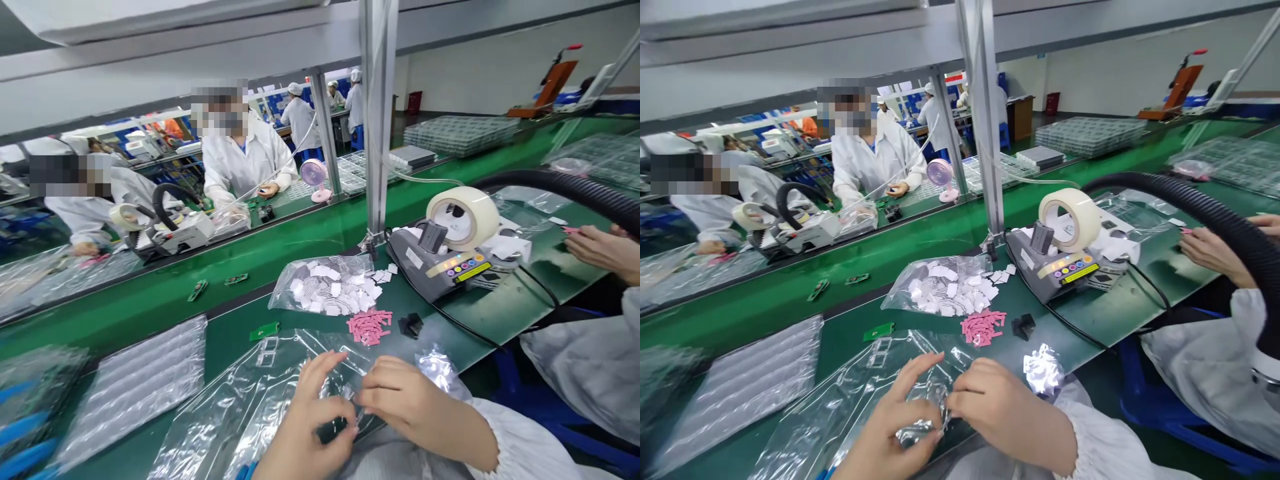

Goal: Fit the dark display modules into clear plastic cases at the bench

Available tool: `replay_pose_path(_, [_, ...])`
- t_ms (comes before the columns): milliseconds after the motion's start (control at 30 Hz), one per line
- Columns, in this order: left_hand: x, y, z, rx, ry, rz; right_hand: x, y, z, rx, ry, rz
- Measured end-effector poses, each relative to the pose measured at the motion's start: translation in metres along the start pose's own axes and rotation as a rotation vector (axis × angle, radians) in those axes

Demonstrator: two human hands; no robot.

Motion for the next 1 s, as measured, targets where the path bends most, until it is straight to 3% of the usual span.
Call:
replay_pose_path(100, [-0.006,-0.02,-0.009,-0.072,0.089,0.319,-0.001,0.011,0.011,0.046,0.025,-0.011])
replay_pose_path(200, [-0.017,-0.047,-0.018,-0.106,0.285,0.766,0.0,0.027,0.02,0.177,-0.001,-0.036])
replay_pose_path(300, [-0.019,-0.073,-0.024,-0.141,0.413,0.96,0.013,0.03,0.028,0.216,-0.074,0.011])
replay_pose_path(367, [-0.018,-0.078,-0.028,-0.12,0.448,1.019,0.038,0.03,0.035,0.187,-0.195,0.057])
replay_pose_path(500, [-0.021,-0.069,-0.031,-0.005,0.501,1.07,0.118,0.045,0.058,0.159,-0.473,0.195])
replay_pose_path(600, [-0.027,-0.069,-0.029,0.023,0.578,1.049,0.169,0.054,0.069,0.125,-0.56,0.263])
replay_pose_path(667, [-0.027,-0.074,-0.028,0.022,0.616,1.064,0.187,0.053,0.071,0.103,-0.576,0.267])
replay_pose_path(767, [-0.019,-0.089,-0.033,-0.035,0.684,1.127,0.19,0.055,0.073,0.135,-0.581,0.252])
replay_pose_path(867, [0.003,-0.11,-0.045,-0.17,0.721,1.142,0.171,0.07,0.091,0.196,-0.577,0.215])
replay_pose_path(933, [0.022,-0.134,-0.056,-0.311,0.703,1.077,0.157,0.087,0.12,0.212,-0.567,0.16])
replay_pose_path(1000, [0.036,-0.173,-0.066,-0.477,0.708,0.982,0.147,0.106,0.159,0.198,-0.559,0.075])
Point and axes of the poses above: each hand's wrist, its own z-axis away from the middle knuckle, its own y-axis out of the back of the hand, x = y × z, the point moved 10 cm from there along -z, towards the middle knuckle, and after that the axes turned 5 degrees about x, right-handed, at the moved point
